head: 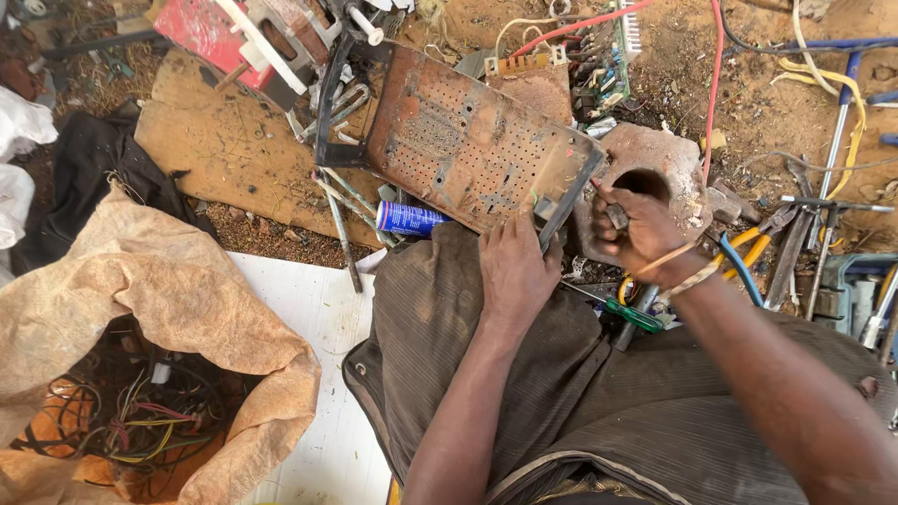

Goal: The person uses a screwdriver to pry open a black plastic housing and remove a small yellow component. They then use a hammer to strike the yellow component on a metal anvil to break it apart.

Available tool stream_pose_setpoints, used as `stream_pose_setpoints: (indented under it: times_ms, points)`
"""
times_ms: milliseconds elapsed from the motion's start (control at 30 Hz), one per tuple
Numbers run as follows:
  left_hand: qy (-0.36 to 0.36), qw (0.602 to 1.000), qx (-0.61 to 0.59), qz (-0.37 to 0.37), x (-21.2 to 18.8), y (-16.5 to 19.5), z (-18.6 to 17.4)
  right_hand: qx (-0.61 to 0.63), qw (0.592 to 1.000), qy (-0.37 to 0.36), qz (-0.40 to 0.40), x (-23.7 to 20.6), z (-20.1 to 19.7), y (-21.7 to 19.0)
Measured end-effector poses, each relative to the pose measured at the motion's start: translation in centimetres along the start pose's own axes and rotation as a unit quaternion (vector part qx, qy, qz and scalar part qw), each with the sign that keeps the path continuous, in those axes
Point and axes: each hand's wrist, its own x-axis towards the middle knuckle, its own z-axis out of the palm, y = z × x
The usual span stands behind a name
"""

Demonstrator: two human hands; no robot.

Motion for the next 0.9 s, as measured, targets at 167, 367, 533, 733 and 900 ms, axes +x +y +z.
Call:
stream_pose_setpoints:
  times_ms: [167,367,533,733,900]
  points:
    - [-0.025,1.0,-0.007,-0.006,-0.4,-0.7,0.1,-0.179,0.961,0.091,-0.191,-1.4,0.9,-0.8]
    - [0.02,1.0,-0.007,0.006,-0.2,0.2,-0.1,-0.195,0.969,0.13,-0.078,-1.8,0.8,-2.6]
    - [0.053,0.996,0.015,0.071,1.1,0.7,-3.3,0.075,0.975,0.202,-0.054,-1.7,1.0,-1.4]
    - [-0.141,0.967,-0.141,-0.16,7.8,-3.1,-5.5,0.2,0.954,0.147,0.168,0.1,-0.5,-0.5]
    - [-0.18,0.808,-0.521,-0.208,11.4,-4.3,0.2,-0.091,0.974,0.209,-0.012,0.2,-0.7,-1.4]
